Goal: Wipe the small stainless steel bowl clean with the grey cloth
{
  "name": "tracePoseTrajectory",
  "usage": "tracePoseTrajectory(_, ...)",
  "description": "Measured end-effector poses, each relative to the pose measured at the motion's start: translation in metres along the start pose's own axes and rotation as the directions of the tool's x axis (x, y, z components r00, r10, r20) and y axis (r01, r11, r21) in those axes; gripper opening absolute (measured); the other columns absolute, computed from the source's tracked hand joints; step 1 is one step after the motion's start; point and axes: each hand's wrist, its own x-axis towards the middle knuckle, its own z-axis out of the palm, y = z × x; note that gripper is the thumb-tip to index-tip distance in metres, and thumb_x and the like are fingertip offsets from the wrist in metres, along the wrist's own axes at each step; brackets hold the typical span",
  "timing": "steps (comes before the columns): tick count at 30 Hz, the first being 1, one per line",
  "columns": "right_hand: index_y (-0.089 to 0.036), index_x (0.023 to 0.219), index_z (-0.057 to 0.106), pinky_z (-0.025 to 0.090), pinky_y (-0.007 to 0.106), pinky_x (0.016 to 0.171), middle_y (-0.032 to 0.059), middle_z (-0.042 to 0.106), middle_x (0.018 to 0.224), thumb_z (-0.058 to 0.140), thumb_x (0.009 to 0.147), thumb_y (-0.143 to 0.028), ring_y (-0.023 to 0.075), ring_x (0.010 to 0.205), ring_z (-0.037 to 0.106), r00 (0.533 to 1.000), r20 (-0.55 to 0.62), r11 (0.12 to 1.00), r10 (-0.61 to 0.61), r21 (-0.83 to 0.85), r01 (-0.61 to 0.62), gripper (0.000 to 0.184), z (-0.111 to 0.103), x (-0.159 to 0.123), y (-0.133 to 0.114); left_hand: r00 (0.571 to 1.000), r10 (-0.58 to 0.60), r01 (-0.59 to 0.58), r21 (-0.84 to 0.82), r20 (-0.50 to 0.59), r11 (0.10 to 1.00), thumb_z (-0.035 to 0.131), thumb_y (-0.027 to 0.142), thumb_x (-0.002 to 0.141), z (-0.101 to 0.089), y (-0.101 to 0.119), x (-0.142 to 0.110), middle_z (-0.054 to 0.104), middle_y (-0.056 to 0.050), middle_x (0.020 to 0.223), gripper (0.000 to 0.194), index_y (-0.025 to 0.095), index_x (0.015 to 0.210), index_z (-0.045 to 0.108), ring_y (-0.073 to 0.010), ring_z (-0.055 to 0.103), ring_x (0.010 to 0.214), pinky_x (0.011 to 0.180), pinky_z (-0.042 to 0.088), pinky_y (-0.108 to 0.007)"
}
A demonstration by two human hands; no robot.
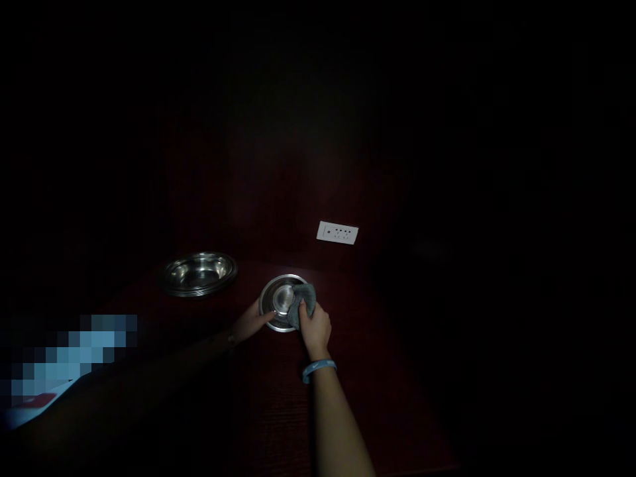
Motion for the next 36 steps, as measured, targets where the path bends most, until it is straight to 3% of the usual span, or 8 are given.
tracePoseTrajectory(13, -0.021, 0.099, 0.07, 0.047, 0.026, 0.067, 0.0068, 0.074, 0.094, 0.05, 0.083, -0.062, 0.0216, 0.085, 0.069, 0.997, 0.05, 0.998, 0.062, 0.019, -0.063, 0.048, -0.004, -0.001, -0.005, 0.999, -0.005, 0.005, 0.003, 0.036, 1.0, 0.071, 0.023, 0.07, -0.002, -0.005, 0.003, 0.063, -0.013, 0.127, 0.057, 0.016, 0.124, 0.054, -0.0303, 0.054, 0.123, 0.112, 0.032, -0.047)
tracePoseTrajectory(36, -0.021, 0.101, 0.069, 0.047, 0.026, 0.068, 0.0078, 0.073, 0.093, 0.047, 0.087, -0.055, 0.0215, 0.083, 0.068, 0.997, 0.043, 0.998, 0.06, 0.019, -0.061, 0.043, 0.0, 0.001, -0.001, 0.996, 0.065, -0.065, 0.008, 0.058, 0.998, 0.071, 0.023, 0.07, -0.003, -0.01, 0.005, 0.059, -0.015, 0.132, 0.06, 0.013, 0.126, 0.051, -0.0298, 0.052, 0.125, 0.114, 0.03, -0.047)
